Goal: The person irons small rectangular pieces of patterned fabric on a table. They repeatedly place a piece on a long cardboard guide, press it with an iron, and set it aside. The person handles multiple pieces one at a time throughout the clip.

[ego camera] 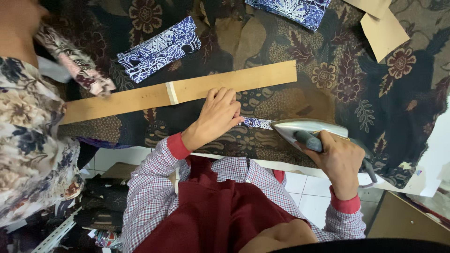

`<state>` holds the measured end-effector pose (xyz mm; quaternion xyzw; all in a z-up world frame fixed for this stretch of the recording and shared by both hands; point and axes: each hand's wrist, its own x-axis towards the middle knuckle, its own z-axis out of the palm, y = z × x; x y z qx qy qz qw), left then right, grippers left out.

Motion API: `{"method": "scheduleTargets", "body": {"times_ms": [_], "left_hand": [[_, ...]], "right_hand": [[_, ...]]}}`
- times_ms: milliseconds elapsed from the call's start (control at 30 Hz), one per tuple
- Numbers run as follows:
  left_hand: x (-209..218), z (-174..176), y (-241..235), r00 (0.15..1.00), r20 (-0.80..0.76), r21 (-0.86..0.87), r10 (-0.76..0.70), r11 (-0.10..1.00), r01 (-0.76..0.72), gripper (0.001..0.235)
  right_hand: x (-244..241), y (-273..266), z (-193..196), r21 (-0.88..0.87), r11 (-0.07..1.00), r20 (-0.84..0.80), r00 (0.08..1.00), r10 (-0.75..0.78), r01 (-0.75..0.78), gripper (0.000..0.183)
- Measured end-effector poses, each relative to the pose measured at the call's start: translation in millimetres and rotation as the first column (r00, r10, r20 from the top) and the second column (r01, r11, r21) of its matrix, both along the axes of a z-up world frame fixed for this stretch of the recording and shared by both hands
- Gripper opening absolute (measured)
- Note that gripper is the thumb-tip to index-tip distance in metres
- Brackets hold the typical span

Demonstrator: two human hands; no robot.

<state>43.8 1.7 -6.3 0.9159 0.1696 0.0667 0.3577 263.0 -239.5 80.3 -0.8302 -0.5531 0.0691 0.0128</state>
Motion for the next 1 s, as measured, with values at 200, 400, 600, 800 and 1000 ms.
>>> {"method": "scheduleTargets", "body": {"times_ms": [200,400,600,800,1000], "left_hand": [[1,-2,0,1.000,-0.002,-0.008,0.007,1.000,-0.007,0.026],[0,-2,-1,0.999,0.023,0.059,0.040,0.997,-0.042,0.021],[-7,11,-1,0.989,0.123,0.067,0.084,0.993,-0.092,0.017],[-11,18,-13,0.933,0.258,0.124,0.250,0.949,-0.288,0.022],[-19,10,-39,0.899,0.338,-0.022,0.279,0.957,-0.289,0.017]], "right_hand": [[-3,6,2,-0.066,0.998,-0.019,1.000,-0.013,0.012,0.044],[-28,40,0,-0.022,0.997,-0.055,0.996,0.071,-0.072,0.045],[-50,76,3,-0.015,0.988,-0.085,0.984,0.154,-0.156,0.045],[-65,98,0,-0.068,0.986,-0.085,0.986,0.144,-0.150,0.048],[-59,89,0,-0.089,0.988,-0.036,0.992,0.120,-0.123,0.045]]}}
